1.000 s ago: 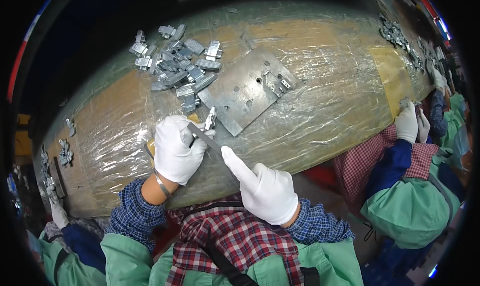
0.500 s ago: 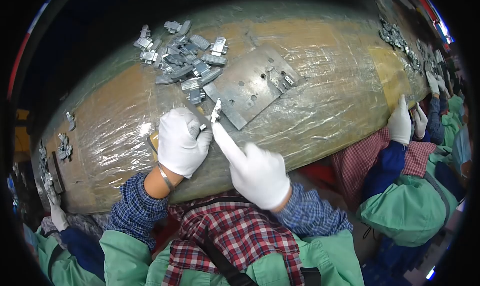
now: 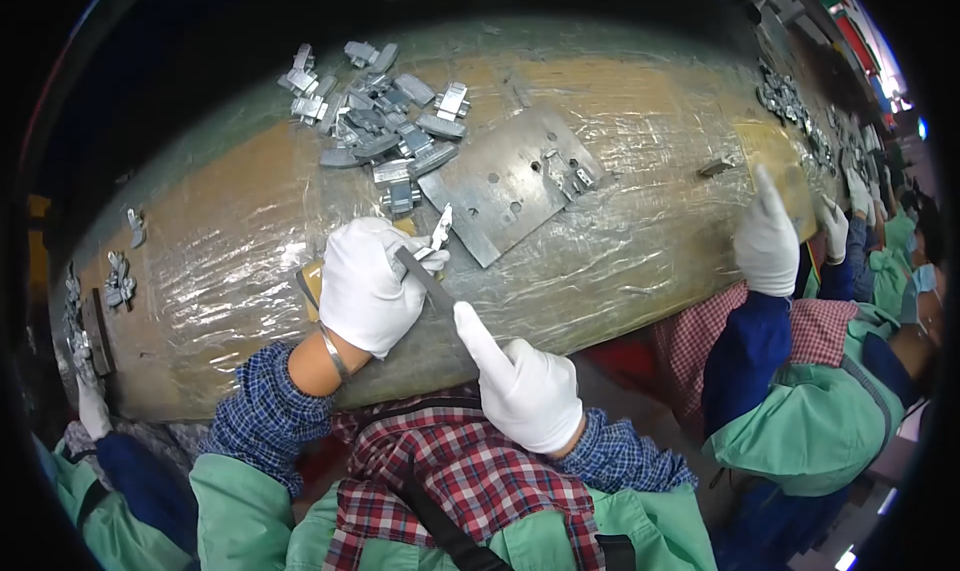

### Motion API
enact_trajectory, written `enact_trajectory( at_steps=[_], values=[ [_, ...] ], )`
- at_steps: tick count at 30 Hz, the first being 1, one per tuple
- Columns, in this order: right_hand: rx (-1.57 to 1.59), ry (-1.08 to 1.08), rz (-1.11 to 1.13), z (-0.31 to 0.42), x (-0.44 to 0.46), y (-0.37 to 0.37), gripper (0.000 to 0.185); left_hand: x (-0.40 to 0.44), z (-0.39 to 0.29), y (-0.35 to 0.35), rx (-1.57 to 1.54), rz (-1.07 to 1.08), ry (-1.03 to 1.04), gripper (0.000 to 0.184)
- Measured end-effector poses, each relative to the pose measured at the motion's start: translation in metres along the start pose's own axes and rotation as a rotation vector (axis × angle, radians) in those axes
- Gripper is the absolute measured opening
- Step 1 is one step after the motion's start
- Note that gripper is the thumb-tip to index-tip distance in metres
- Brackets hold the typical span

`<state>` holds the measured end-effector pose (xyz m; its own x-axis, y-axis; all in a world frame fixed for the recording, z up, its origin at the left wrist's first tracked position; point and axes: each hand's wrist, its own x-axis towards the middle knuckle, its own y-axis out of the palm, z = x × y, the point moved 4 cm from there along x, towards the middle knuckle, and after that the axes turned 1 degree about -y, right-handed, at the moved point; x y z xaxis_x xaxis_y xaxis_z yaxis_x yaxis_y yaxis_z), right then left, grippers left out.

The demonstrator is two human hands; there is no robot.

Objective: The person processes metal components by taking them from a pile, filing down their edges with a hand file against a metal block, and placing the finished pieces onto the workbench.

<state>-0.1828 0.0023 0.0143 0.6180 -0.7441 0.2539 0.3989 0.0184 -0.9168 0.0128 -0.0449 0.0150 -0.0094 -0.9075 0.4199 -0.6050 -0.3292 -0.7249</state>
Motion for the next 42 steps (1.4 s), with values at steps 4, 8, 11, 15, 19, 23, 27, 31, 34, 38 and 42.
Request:
enact_trajectory(
  at_steps=[4,8,11,15,19,23,27,31,34,38,42],
  values=[
    [-0.018,0.012,-0.053,-0.005,0.026,0.003,0.072,-0.002,0.0,0.002,0.078,0.069,0.051,0.016],
    [0.151,0.027,-0.191,-0.029,0.057,-0.004,0.069,-0.001,0.0,0.002,0.036,0.068,0.057,0.014],
    [0.111,0.016,-0.065,-0.042,0.035,-0.02,0.066,0.001,0.005,0.001,-0.007,0.112,0.026,0.015],
    [0.018,-0.005,0.102,-0.04,0.009,-0.029,0.074,0.007,0.001,-0.001,0.035,0.183,0.097,0.016],
    [-0.097,-0.054,0.135,-0.039,0.012,-0.024,0.076,0.006,0.004,0.001,0.064,0.237,0.126,0.019],
    [-0.072,-0.074,0.043,-0.041,0.053,-0.01,0.075,0.003,0.003,0.003,0.058,0.197,0.131,0.023],
    [0.029,-0.076,0.123,-0.047,0.034,-0.014,0.076,0.003,0.005,0.003,0.056,0.189,0.119,0.022],
    [-0.111,-0.085,0.178,-0.045,0.012,-0.025,0.077,0.002,0.007,0.005,0.041,0.195,0.141,0.023],
    [-0.038,-0.079,0.097,-0.05,0.043,-0.015,0.075,0.006,0.005,0.006,0.014,0.186,0.14,0.023],
    [0.063,-0.092,0.033,-0.056,0.061,-0.006,0.073,0.004,0.004,0.005,0.006,0.159,0.099,0.023],
    [-0.105,-0.119,0.156,-0.052,0.019,-0.027,0.074,0.008,0.003,0.002,0.037,0.181,0.132,0.022]
  ],
)
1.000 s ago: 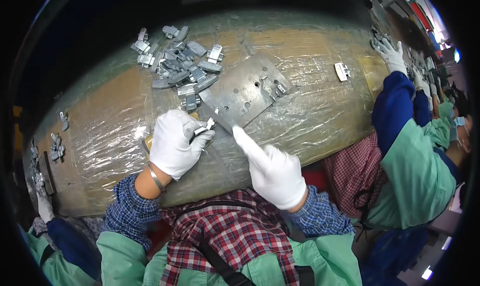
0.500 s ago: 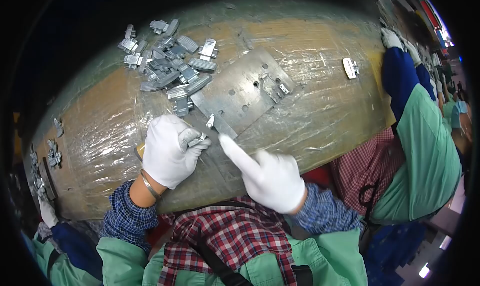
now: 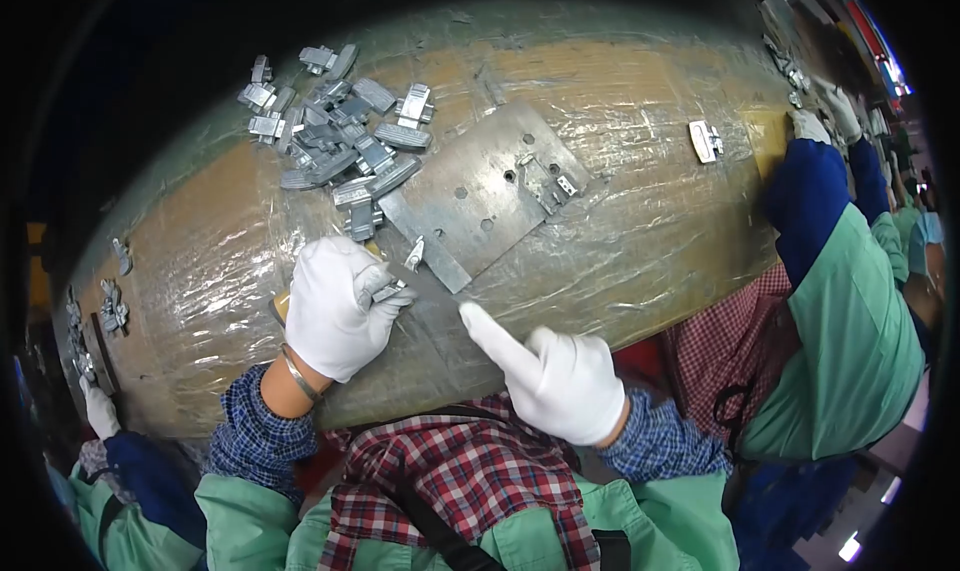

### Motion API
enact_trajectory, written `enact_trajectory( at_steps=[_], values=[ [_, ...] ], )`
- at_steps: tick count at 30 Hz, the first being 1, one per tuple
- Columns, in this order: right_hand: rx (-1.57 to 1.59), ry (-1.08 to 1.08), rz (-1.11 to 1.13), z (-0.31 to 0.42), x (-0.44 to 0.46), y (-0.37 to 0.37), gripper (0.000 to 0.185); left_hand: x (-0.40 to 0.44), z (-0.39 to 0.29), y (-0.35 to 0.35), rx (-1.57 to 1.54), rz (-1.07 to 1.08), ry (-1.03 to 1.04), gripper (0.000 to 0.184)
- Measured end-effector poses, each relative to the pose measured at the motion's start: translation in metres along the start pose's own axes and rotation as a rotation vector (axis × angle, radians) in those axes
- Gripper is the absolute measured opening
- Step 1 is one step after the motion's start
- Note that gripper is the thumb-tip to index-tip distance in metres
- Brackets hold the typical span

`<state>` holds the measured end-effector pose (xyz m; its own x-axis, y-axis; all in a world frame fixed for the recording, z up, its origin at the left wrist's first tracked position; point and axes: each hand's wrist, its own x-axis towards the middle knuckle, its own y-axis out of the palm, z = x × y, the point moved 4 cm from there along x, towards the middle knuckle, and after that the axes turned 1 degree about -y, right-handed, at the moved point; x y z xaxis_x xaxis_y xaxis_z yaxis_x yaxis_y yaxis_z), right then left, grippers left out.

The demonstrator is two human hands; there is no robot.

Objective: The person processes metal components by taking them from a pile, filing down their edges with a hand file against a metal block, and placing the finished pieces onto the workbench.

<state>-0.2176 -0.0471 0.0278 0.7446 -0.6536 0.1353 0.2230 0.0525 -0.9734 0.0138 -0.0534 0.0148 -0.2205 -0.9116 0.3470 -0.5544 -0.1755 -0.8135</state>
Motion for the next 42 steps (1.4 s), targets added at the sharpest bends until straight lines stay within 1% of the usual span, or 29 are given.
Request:
enact_trajectory(
  at_steps=[2,5,8,9,13,16,17,20,21,23,25,26,28,29,32,33,36,37,40,41,42],
  values=[
    [-0.07,0.002,-0.01,0.001,-0.007,0.002,0.075,-0.001,0.0,0.002,0.03,0.047,0.008,0.024],
    [0.03,0.003,-0.113,-0.003,0.025,0.007,0.076,-0.004,0.001,0.006,-0.01,-0.01,-0.01,0.023],
    [0.174,0.1,-0.146,-0.017,0.03,0.017,0.077,-0.005,0.003,0.006,-0.054,0.015,-0.037,0.024],
    [0.179,0.093,-0.126,-0.017,0.022,0.014,0.077,-0.004,0.004,0.004,-0.05,0.01,-0.025,0.023],
    [0.062,0.095,-0.012,-0.009,-0.005,0.008,0.079,-0.002,0.005,0.003,-0.058,0.013,-0.026,0.024],
    [0.091,0.069,-0.053,-0.007,0.019,0.013,0.078,-0.003,0.006,0.004,-0.063,0.04,-0.027,0.023],
    [0.015,0.046,-0.062,-0.006,0.031,0.015,0.076,-0.003,0.006,0.004,-0.062,0.043,-0.027,0.023],
    [-0.048,0.078,-0.135,-0.008,0.057,0.017,0.074,-0.002,0.005,0.003,-0.059,0.031,-0.018,0.023],
    [0.04,0.135,-0.073,-0.012,0.059,0.016,0.066,-0.001,0.004,0.001,-0.051,0.021,0.007,0.024],
    [0.398,0.132,-0.28,-0.018,0.058,0.022,0.056,-0.001,0.002,-0.001,-0.039,-0.01,0.04,0.026],
    [0.792,0.257,-0.281,-0.02,0.06,0.019,0.045,-0.005,0.003,0.002,0.005,0.071,0.051,0.034],
    [1.003,0.385,-0.184,-0.021,0.059,0.017,0.04,-0.007,0.002,0.003,0.03,0.116,0.061,0.038],
    [1.421,0.653,0.013,-0.015,0.057,0.011,0.035,-0.013,-0.014,-0.005,0.161,0.06,0.111,0.045],
    [1.5,0.59,0.027,-0.01,0.061,0.02,0.033,-0.016,-0.02,-0.009,0.231,0.033,0.14,0.048],
    [1.479,0.463,-0.105,-0.002,0.072,0.027,0.03,-0.016,-0.012,-0.015,0.127,0.073,0.045,0.062],
    [1.313,0.476,-0.115,-0.004,0.074,0.031,0.028,-0.02,-0.007,-0.017,-0.061,0.019,-0.006,0.074],
    [1.261,0.41,-0.226,0.004,0.082,0.031,0.028,-0.03,0.009,-0.02,-0.403,-0.03,-0.372,0.084],
    [1.301,0.377,-0.237,0.006,0.084,0.033,0.026,-0.031,0.017,-0.01,-0.568,-0.068,-0.484,0.067],
    [1.204,0.397,-0.331,0.005,0.081,0.036,0.027,-0.025,0.006,-0.006,-0.045,-0.037,-0.279,0.044],
    [1.22,0.423,-0.37,0.002,0.078,0.032,0.028,-0.022,-0.005,-0.009,0.003,-0.252,-0.15,0.029],
    [1.253,0.496,-0.38,-0.003,0.073,0.03,0.029,-0.021,-0.006,-0.007,0.011,-0.254,-0.128,0.029]
  ],
)
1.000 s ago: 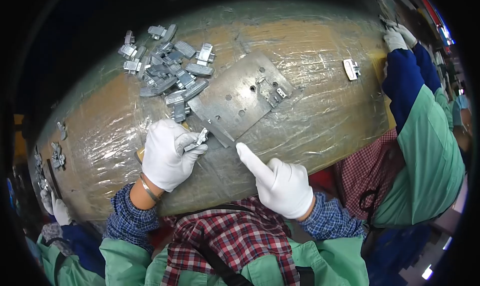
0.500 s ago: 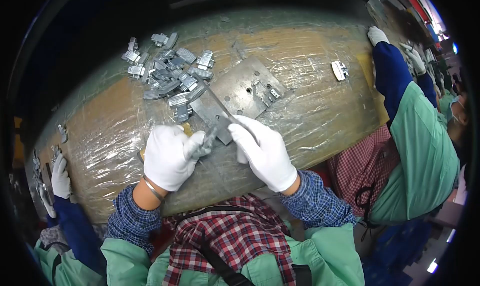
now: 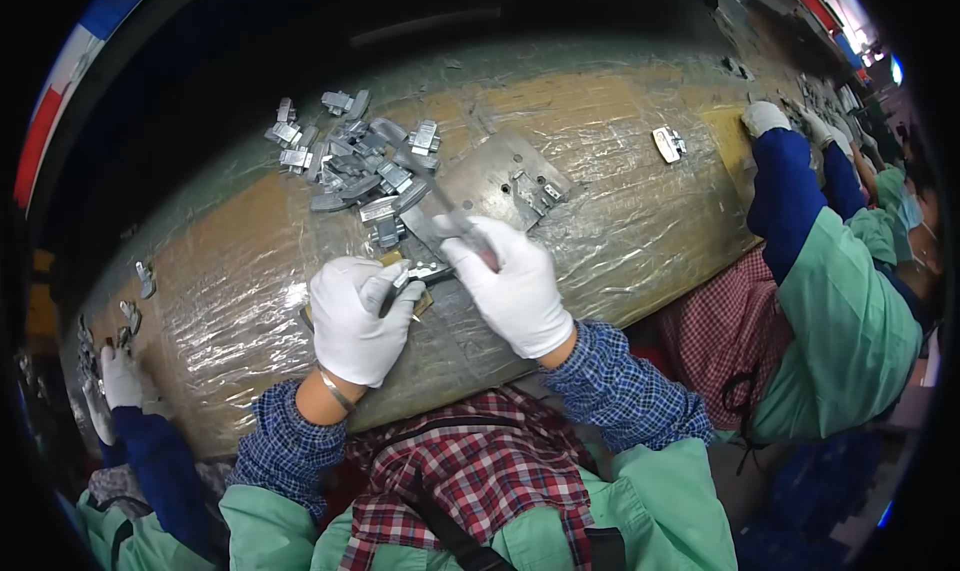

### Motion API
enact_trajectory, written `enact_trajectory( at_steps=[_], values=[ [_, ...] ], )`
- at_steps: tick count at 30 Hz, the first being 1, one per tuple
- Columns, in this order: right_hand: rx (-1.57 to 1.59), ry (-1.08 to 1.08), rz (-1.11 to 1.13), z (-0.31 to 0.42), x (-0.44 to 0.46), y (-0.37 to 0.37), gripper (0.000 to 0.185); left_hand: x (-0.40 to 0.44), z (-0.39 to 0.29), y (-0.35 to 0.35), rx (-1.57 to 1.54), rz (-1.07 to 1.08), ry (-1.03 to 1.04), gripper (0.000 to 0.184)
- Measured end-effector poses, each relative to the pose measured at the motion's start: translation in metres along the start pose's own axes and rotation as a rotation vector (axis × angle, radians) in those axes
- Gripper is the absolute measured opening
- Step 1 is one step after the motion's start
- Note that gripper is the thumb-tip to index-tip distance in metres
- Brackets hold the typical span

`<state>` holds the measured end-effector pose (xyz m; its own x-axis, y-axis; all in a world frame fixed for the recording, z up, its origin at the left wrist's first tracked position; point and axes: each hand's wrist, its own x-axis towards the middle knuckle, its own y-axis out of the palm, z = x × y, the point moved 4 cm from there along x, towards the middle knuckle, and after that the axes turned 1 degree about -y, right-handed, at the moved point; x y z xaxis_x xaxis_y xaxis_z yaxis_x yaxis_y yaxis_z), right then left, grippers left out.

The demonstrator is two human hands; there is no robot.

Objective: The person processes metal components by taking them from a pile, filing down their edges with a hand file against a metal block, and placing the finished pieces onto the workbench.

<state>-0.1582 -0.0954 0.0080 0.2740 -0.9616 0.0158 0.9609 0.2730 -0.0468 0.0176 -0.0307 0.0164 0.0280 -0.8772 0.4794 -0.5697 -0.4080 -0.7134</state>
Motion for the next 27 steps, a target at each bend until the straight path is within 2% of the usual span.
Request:
enact_trajectory(
  at_steps=[3,6,7,10,12,13,14,17,19,23,27],
  values=[
    [0.002,-0.016,-0.06,-0.011,-0.012,-0.023,0.027,0.003,0.0,0.0,-0.027,0.021,0.017,0.03],
    [-0.049,0.004,-0.067,-0.018,-0.031,-0.042,0.025,0.003,-0.005,-0.004,0.036,-0.192,0.077,0.031],
    [-0.052,0.023,-0.065,-0.014,-0.036,-0.045,0.024,0.008,-0.009,-0.006,0.019,-0.184,0.077,0.025],
    [-0.042,0.042,-0.047,-0.015,-0.046,-0.046,0.023,0.007,-0.005,0.011,0.135,0.134,-0.013,0.018],
    [-0.093,0.077,0.021,-0.011,-0.052,-0.046,0.023,0.006,-0.007,0.012,0.163,0.12,0.037,0.017],
    [-0.233,0.137,0.08,0.001,-0.055,-0.043,0.022,0.007,-0.009,0.012,0.178,0.116,0.063,0.018],
    [-0.437,-0.068,0.131,0.005,-0.057,-0.041,0.028,0.007,-0.01,0.011,0.193,0.112,0.088,0.018],
    [-0.564,-0.275,0.131,0.016,-0.068,-0.026,0.045,0.008,-0.013,0.012,0.222,0.108,0.129,0.021],
    [-0.821,-0.432,0.205,0.015,-0.082,-0.02,0.057,0.006,-0.011,0.013,0.194,0.115,0.07,0.022],
    [-1.127,-0.453,0.273,0.021,-0.097,-0.019,0.073,0.007,-0.015,0.013,0.191,0.051,0.079,0.021],
    [-1.165,-0.502,0.267,0.029,-0.067,0.004,0.069,0.007,-0.01,0.018,0.217,0.143,0.066,0.018]
  ],
)
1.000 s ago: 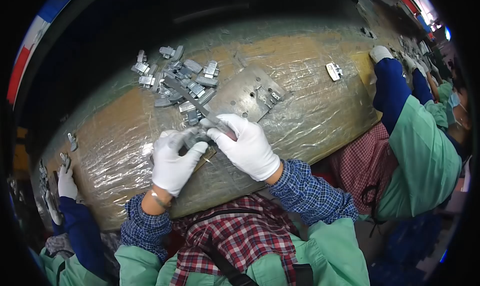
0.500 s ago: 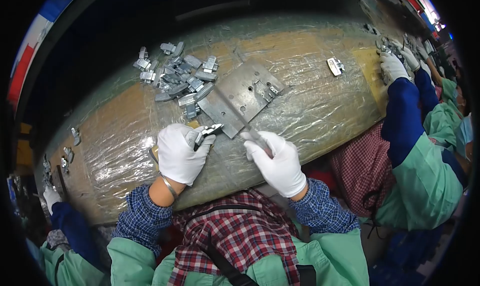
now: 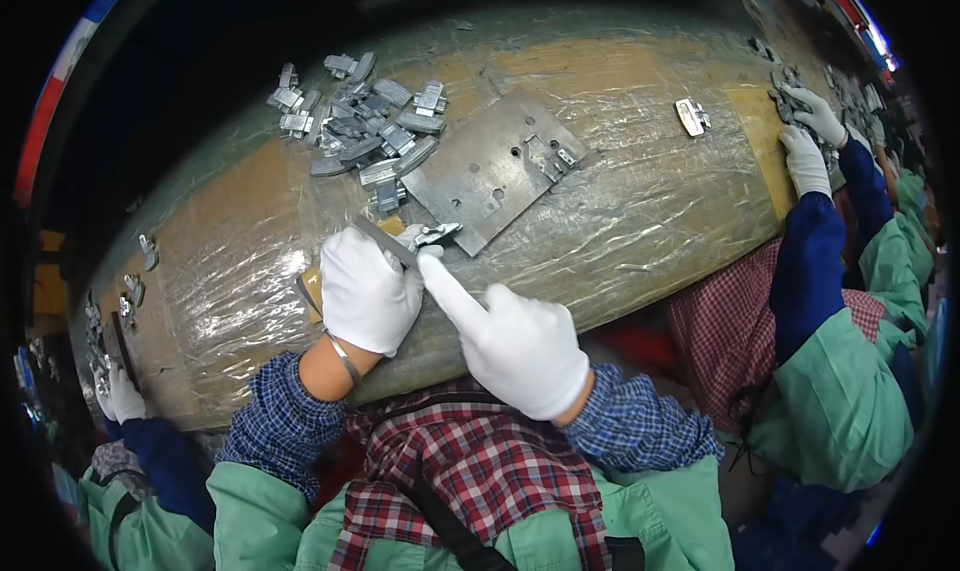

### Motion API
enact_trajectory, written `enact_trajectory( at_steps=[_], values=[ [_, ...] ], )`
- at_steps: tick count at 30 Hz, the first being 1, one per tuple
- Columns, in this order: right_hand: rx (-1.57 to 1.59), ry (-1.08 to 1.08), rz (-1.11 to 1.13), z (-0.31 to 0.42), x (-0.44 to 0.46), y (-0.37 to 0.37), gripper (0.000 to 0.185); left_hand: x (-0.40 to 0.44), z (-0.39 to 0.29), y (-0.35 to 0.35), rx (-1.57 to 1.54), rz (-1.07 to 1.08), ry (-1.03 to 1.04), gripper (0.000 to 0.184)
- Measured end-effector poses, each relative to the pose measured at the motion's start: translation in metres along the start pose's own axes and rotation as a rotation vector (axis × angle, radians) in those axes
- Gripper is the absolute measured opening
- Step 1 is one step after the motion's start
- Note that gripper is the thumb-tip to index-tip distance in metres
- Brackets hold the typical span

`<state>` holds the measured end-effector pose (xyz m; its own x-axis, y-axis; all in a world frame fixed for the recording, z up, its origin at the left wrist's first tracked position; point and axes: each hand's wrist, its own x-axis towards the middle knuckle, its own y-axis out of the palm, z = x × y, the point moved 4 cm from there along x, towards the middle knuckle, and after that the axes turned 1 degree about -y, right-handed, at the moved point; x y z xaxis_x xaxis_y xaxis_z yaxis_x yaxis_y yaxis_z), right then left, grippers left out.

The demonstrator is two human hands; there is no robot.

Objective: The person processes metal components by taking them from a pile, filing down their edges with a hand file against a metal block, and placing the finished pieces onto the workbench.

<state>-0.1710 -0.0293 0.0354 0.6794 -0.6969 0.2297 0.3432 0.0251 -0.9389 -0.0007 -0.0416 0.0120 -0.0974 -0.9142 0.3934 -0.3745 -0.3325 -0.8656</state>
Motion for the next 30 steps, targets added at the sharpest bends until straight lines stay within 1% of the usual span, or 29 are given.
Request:
enact_trajectory(
  at_steps=[3,6,9,10,13,14,17,18,21,23,24,27,29,30],
  values=[
    [-0.015,0.014,-0.039,0.002,0.011,0.005,0.07,0.002,0.0,0.0,-0.091,-0.042,-0.024,0.019],
    [-0.015,0.04,0.056,0.004,-0.019,-0.002,0.072,-0.002,0.0,-0.004,-0.07,-0.016,-0.057,0.019],
    [-0.02,0.037,-0.03,-0.004,-0.036,0.002,0.075,-0.004,0.001,0.002,-0.016,-0.026,0.024,0.02],
    [-0.018,0.044,0.025,-0.001,-0.024,-0.002,0.075,-0.004,0.0,0.0,-0.028,-0.039,0.01,0.019],
    [-0.008,0.024,-0.062,-0.001,0.011,0.008,0.074,-0.005,0.001,0.002,-0.008,0.018,0.005,0.018],
    [0.045,0.01,-0.123,-0.005,0.014,0.014,0.074,-0.007,0.006,0.007,0.001,0.015,-0.01,0.016],
    [-0.018,0.025,0.022,0.0,-0.003,-0.004,0.074,-0.005,0.005,0.004,-0.062,0.009,0.014,0.016],
    [0.002,0.039,0.038,-0.002,-0.019,-0.006,0.072,-0.004,0.005,0.003,-0.063,-0.001,0.005,0.016],
    [-0.075,0.017,0.007,0.0,-0.039,-0.01,0.071,-0.007,0.002,0.004,-0.042,-0.048,-0.02,0.015],
    [-0.03,0.03,0.015,-0.001,-0.026,-0.005,0.071,-0.008,0.002,0.005,0.013,-0.107,0.018,0.016],
    [-0.011,0.032,0.007,-0.003,-0.011,-0.003,0.071,-0.006,0.001,0.004,0.019,-0.085,0.02,0.017],
    [0.03,0.014,-0.129,-0.006,0.018,0.012,0.07,-0.007,-0.001,0.003,0.018,-0.009,0.002,0.018],
    [0.019,0.034,-0.066,-0.007,0.012,0.008,0.07,-0.005,0.0,0.006,-0.001,0.053,-0.024,0.018],
    [0.011,0.048,-0.022,-0.004,0.002,0.001,0.07,-0.005,0.0,0.003,-0.01,-0.002,-0.021,0.018]
  ],
)
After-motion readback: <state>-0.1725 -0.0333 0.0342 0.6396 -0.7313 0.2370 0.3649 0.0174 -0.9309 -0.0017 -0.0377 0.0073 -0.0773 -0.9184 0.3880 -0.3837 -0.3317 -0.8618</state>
